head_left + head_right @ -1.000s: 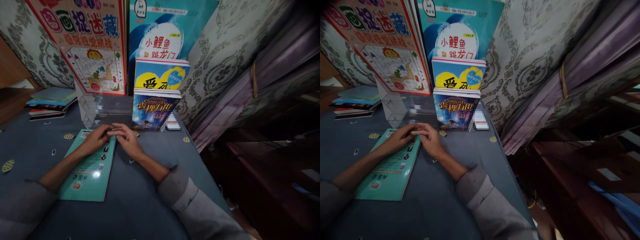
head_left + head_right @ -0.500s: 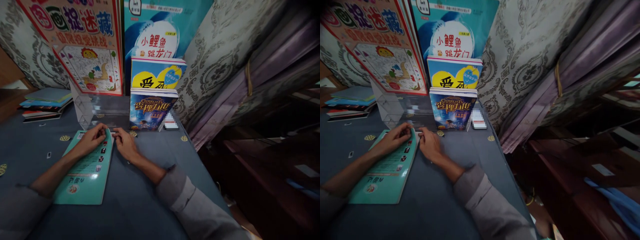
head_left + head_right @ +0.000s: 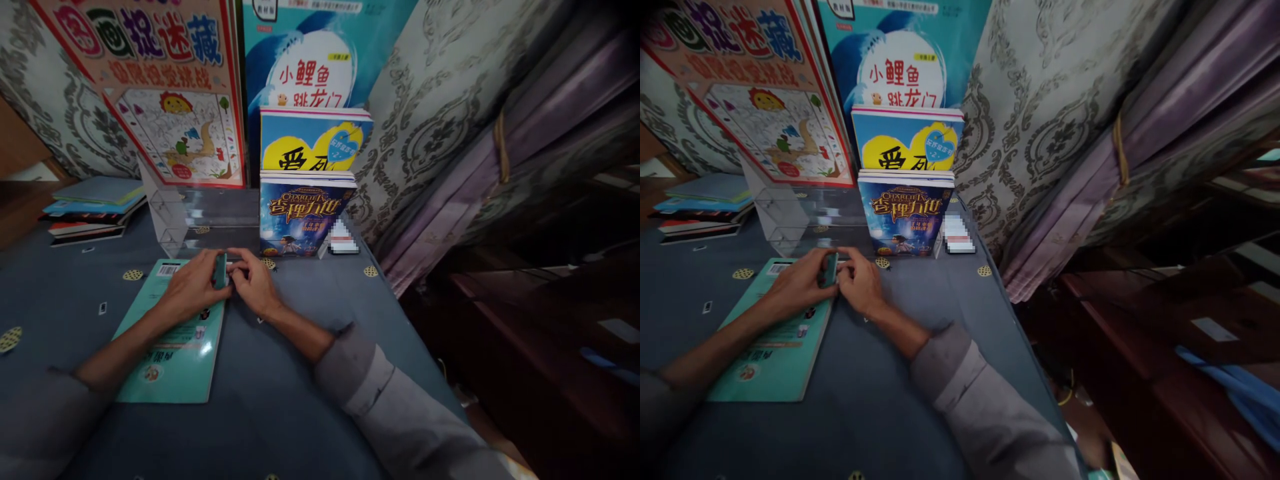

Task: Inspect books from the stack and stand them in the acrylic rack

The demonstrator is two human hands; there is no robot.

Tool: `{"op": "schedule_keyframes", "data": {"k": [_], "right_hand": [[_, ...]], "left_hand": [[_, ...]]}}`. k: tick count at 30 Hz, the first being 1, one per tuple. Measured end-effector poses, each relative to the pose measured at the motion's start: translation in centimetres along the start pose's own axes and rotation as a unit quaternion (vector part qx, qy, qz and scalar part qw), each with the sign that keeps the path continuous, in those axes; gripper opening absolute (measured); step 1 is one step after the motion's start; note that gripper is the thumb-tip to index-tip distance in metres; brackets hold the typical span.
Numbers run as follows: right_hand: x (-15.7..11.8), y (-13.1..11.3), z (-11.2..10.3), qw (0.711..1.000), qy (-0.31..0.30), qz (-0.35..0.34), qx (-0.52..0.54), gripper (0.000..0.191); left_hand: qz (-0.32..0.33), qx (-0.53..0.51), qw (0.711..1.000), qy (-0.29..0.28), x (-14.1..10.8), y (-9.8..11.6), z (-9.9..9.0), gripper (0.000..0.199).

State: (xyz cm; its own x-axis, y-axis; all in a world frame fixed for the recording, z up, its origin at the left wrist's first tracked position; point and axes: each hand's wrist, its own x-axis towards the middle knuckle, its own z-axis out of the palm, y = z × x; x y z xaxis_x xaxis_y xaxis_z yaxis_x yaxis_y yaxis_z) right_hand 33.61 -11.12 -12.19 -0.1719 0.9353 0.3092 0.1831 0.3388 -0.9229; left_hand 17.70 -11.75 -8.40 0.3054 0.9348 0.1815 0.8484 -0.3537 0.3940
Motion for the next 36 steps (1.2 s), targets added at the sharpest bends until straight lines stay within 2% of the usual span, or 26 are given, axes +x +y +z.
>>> {"op": "schedule_keyframes", "data": {"k": [6, 12, 25, 30, 36], "right_hand": [[-0.2, -0.6, 0.0, 1.000, -0.001, -0.014, 0.003, 0.049], [-0.1, -0.4, 0.1, 1.000, -0.002, -0.017, -0.009, 0.052], [-0.1, 0.0, 0.1, 1.000, -0.001, -0.013, -0.028, 0.051], [-0.1, 0.2, 0.0, 0.999, 0.011, -0.005, -0.046, 0.049], [0.0, 0.6, 0.0, 0.997, 0.002, -0.002, -0.083, 0.047]], "left_hand": [[-0.058, 0.021, 0.998, -0.010, -0.1, 0.8, -0.4, 0.045], [-0.027, -0.010, 0.999, -0.024, 0.1, 0.7, -1.2, 0.043], [-0.001, -0.013, 0.999, -0.032, 0.3, 0.5, -1.3, 0.044], [0.003, 0.005, 1.000, -0.027, 0.0, 0.4, -0.6, 0.047], [0.046, 0.029, 0.998, -0.011, -0.8, 0.4, -0.1, 0.047]]}}
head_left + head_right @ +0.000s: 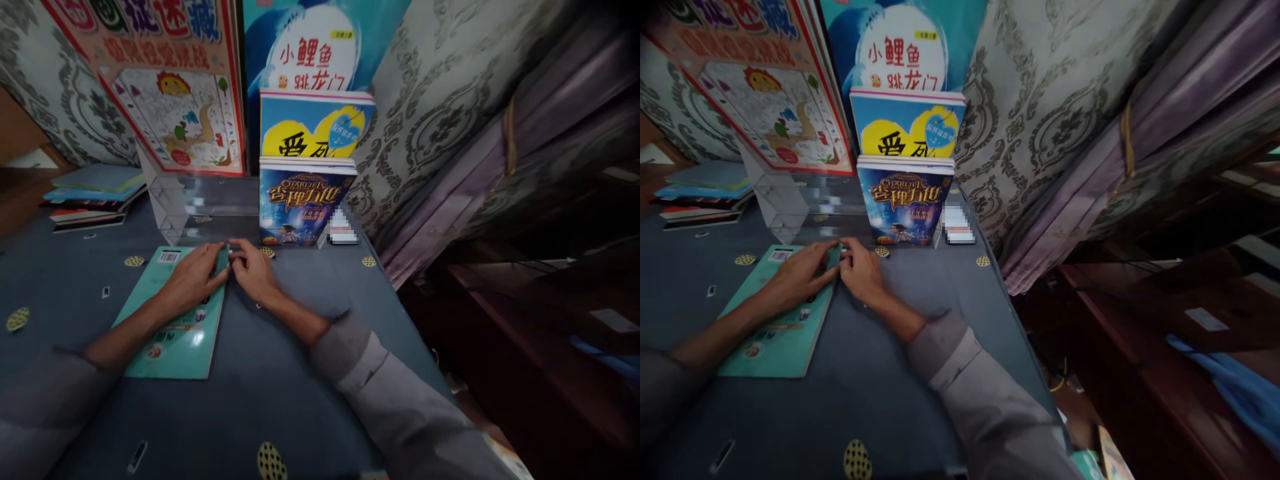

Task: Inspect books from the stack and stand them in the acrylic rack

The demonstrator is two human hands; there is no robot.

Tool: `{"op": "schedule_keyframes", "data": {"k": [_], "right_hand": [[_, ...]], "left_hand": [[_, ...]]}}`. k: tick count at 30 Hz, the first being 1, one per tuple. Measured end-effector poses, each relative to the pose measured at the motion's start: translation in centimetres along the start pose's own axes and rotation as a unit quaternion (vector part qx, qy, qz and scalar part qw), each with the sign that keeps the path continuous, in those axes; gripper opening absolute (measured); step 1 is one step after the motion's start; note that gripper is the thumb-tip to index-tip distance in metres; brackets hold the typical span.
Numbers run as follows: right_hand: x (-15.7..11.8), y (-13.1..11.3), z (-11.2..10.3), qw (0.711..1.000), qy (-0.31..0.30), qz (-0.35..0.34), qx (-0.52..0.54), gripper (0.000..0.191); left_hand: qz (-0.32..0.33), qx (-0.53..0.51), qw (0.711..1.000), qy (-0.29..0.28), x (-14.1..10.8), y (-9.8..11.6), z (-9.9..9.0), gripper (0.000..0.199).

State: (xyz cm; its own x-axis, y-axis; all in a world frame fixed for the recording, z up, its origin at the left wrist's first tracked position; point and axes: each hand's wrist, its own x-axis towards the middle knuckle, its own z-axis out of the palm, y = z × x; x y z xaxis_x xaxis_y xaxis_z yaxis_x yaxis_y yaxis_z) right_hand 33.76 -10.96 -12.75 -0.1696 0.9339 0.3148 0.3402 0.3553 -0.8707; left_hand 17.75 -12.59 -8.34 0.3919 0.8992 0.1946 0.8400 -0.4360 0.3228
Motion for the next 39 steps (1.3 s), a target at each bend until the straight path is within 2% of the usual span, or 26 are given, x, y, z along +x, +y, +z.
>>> {"op": "schedule_keyframes", "data": {"k": [4, 8, 10, 12, 15, 19, 25, 32, 39], "right_hand": [[-0.1, 0.6, 0.0, 1.000, -0.006, -0.022, -0.013, 0.044], [-0.5, 0.9, 0.0, 0.999, -0.015, -0.039, -0.022, 0.040], [-1.1, 0.7, 0.0, 0.998, -0.021, -0.055, -0.032, 0.039], [-1.9, 0.3, -0.1, 0.995, -0.031, -0.082, -0.039, 0.038], [-3.8, -0.6, -0.1, 0.990, -0.058, -0.123, -0.044, 0.037], [-6.5, -2.0, -0.3, 0.979, -0.113, -0.161, -0.051, 0.034], [-9.5, -3.8, -1.3, 0.968, -0.167, -0.187, -0.015, 0.036], [-10.5, -4.3, -1.7, 0.960, -0.185, -0.208, 0.030, 0.034], [-10.2, -4.1, -1.8, 0.951, -0.211, -0.224, 0.009, 0.024]], "left_hand": [[0.048, -0.020, 0.997, -0.055, -2.4, -0.6, -1.5, 0.054], [0.080, -0.042, 0.984, -0.151, -7.3, -1.1, -3.3, 0.067], [0.092, -0.025, 0.981, -0.167, -9.9, -1.1, -3.7, 0.077], [0.103, 0.002, 0.983, -0.154, -11.9, -0.9, -3.6, 0.077], [0.121, 0.025, 0.985, -0.117, -13.6, -0.5, -3.1, 0.063], [0.153, 0.036, 0.986, -0.055, -14.3, -0.1, -2.4, 0.051], [0.165, 0.031, 0.986, -0.021, -15.1, -0.2, -2.0, 0.040], [0.242, 0.076, 0.966, 0.055, -15.0, -0.1, -2.0, 0.048], [0.265, 0.097, 0.957, 0.069, -14.8, 0.3, -2.1, 0.054]]}}
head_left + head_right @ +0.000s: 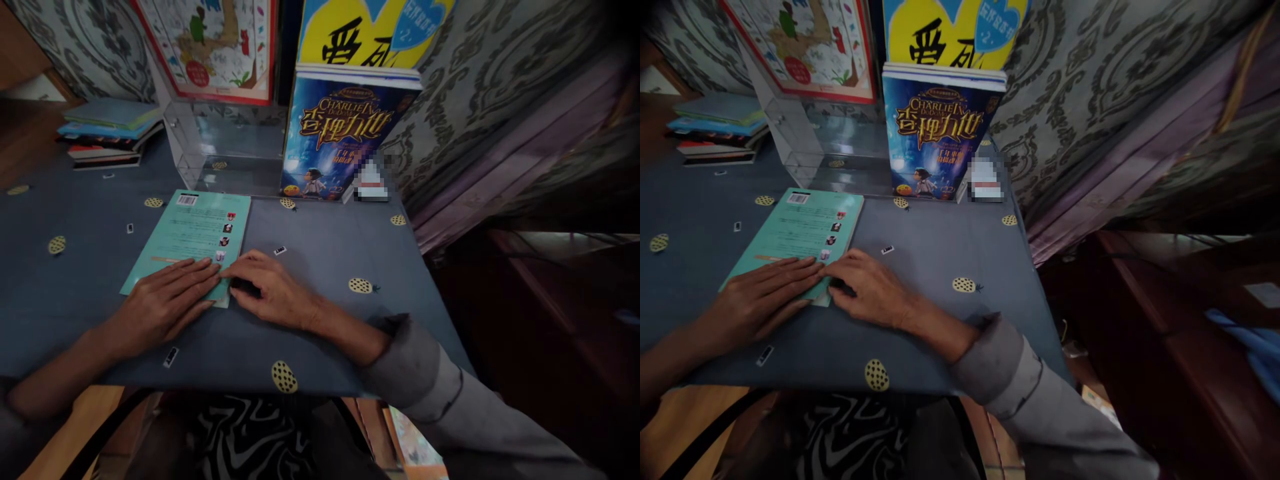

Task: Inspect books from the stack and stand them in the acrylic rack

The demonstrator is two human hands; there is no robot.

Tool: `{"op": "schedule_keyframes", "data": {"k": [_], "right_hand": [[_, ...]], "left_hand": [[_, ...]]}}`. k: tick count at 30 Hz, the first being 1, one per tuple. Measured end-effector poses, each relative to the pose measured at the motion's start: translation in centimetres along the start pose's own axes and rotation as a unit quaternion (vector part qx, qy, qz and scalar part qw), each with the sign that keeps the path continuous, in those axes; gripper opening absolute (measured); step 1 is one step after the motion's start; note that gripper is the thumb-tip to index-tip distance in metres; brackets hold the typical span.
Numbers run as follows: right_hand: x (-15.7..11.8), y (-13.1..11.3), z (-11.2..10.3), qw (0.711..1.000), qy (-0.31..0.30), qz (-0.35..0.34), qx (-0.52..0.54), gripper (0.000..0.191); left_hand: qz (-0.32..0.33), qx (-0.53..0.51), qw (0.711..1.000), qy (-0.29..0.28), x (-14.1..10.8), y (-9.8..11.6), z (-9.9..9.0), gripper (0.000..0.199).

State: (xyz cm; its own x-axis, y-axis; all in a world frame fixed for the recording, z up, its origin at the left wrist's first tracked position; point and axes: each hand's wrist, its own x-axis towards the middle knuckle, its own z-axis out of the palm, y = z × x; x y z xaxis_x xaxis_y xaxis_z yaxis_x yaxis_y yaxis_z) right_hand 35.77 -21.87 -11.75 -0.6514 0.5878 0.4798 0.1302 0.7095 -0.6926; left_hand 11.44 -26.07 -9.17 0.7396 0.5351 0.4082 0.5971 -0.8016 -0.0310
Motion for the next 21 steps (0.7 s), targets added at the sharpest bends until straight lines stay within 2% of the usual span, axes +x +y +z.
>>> {"op": "schedule_keyframes", "data": {"k": [6, 10, 21], "right_hand": [[0.04, 0.06, -0.32, 0.999, -0.028, -0.036, -0.023, 0.017], [0.03, 0.05, -0.38, 0.998, -0.040, -0.043, -0.036, 0.011], [0.12, -0.09, -0.60, 0.996, -0.054, -0.044, -0.056, 0.010]], "left_hand": [[-0.003, -0.002, 1.000, 0.009, -0.28, -0.05, 0.31, 0.054], [-0.007, -0.007, 1.000, 0.013, -0.22, 0.06, 0.26, 0.056], [-0.004, -0.004, 1.000, 0.017, 0.07, 0.34, 0.06, 0.058]]}}
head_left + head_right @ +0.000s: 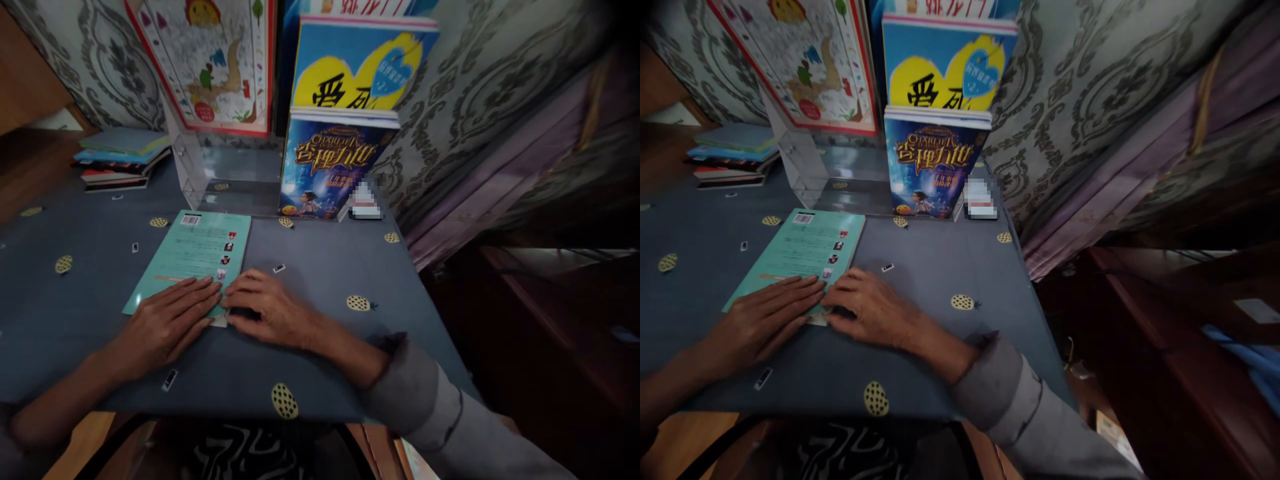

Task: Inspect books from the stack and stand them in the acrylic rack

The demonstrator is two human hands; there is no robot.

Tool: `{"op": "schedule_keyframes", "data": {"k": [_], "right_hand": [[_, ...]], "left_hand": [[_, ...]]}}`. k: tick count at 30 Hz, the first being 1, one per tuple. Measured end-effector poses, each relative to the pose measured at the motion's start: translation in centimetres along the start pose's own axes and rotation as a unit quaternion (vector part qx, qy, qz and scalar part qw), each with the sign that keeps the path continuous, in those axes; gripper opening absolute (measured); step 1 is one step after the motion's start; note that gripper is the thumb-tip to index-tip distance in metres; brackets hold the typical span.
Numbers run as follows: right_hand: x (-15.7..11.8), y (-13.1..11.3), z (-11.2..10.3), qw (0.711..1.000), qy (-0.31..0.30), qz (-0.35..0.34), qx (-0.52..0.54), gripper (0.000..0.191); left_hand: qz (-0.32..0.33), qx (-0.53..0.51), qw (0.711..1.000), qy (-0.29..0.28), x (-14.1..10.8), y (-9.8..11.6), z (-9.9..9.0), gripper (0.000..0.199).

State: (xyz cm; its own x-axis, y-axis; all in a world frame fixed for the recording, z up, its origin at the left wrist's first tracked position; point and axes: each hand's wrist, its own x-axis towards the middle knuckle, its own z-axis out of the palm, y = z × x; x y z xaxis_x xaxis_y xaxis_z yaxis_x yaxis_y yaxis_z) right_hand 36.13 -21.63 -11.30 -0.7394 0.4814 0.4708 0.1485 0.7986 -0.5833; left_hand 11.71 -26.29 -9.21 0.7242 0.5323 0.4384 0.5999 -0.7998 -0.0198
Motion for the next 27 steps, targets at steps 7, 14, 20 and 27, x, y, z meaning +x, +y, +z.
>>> {"op": "schedule_keyframes", "data": {"k": [7, 14, 20, 27], "right_hand": [[-0.1, 0.0, -0.3, 0.998, -0.006, -0.039, -0.039, 0.015], [-0.1, -0.3, -0.7, 0.997, -0.051, -0.020, -0.062, 0.017], [-0.2, -0.4, -0.8, 0.997, -0.044, -0.008, -0.057, 0.018], [0.0, -0.7, -1.0, 0.998, -0.044, 0.008, -0.041, 0.017]], "left_hand": [[0.010, 0.032, 0.999, 0.015, -0.1, 0.3, 0.4, 0.057], [-0.009, 0.026, 0.999, -0.030, -0.6, -0.1, 0.0, 0.052], [-0.058, -0.030, 0.994, -0.090, 0.7, -2.4, -0.2, 0.043], [-0.109, -0.013, 0.987, -0.117, 4.7, -7.7, 2.0, 0.048]]}}
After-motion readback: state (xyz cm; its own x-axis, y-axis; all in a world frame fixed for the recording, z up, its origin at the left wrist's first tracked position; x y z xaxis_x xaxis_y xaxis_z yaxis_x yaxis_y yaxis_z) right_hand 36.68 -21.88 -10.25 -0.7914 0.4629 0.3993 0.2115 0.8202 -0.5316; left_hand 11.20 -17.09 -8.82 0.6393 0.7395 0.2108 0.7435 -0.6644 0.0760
